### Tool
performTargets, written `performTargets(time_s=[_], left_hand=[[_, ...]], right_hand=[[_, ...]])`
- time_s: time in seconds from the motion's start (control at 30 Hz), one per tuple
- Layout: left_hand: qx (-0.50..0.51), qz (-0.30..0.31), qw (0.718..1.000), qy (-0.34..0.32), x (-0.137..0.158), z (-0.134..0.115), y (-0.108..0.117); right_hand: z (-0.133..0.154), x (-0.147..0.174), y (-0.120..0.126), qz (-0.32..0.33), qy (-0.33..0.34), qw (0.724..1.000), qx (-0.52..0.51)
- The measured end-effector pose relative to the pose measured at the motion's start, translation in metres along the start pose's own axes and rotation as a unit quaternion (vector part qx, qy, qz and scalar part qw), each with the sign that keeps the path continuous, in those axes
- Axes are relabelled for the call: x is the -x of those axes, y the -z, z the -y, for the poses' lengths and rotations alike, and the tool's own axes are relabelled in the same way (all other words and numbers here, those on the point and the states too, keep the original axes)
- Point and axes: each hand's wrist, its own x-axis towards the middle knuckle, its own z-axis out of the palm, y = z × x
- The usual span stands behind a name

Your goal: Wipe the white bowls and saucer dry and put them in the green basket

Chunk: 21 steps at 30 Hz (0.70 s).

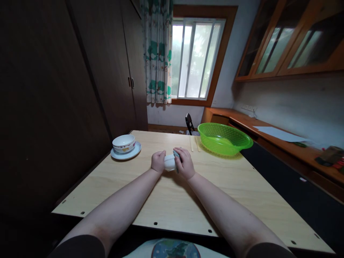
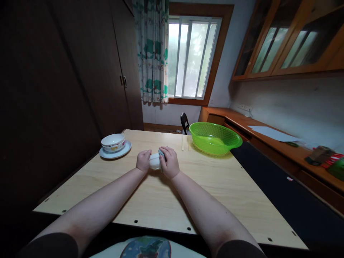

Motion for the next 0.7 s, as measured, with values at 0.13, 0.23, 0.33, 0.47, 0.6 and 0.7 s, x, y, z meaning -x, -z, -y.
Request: performTargets(time_s=[0.13,0.23,0.33,0.47,0.6,0.7], left_hand=[[-0.004,0.001,1.0,-0.007,0.0011,-0.0025,0.0001],[-0.003,-0.002,1.0,-0.008,0.0015,-0.0034,0.0],[-0.003,-0.004,1.0,-0.007,0.0016,-0.003,-0.0001],[-0.003,-0.005,1.0,-0.005,0.0018,-0.0029,-0.0001],[-0.009,-0.009,1.0,0.003,0.0012,-0.0019,0.0],[-0.008,-0.003,1.0,0.004,-0.0001,0.0005,0.0001]], right_hand=[[-0.0019,-0.0001,-0.0014,-0.004,-0.008,1.0,-0.008],[-0.0036,0.0004,-0.0027,-0.016,-0.021,0.999,-0.021],[-0.0054,0.001,-0.0046,-0.029,-0.034,0.998,-0.036],[-0.0084,0.0016,-0.0081,-0.045,-0.057,0.996,-0.055],[-0.0095,0.0014,-0.009,-0.052,-0.064,0.995,-0.058],[-0.007,0.0011,-0.0061,-0.036,-0.036,0.998,-0.038]])
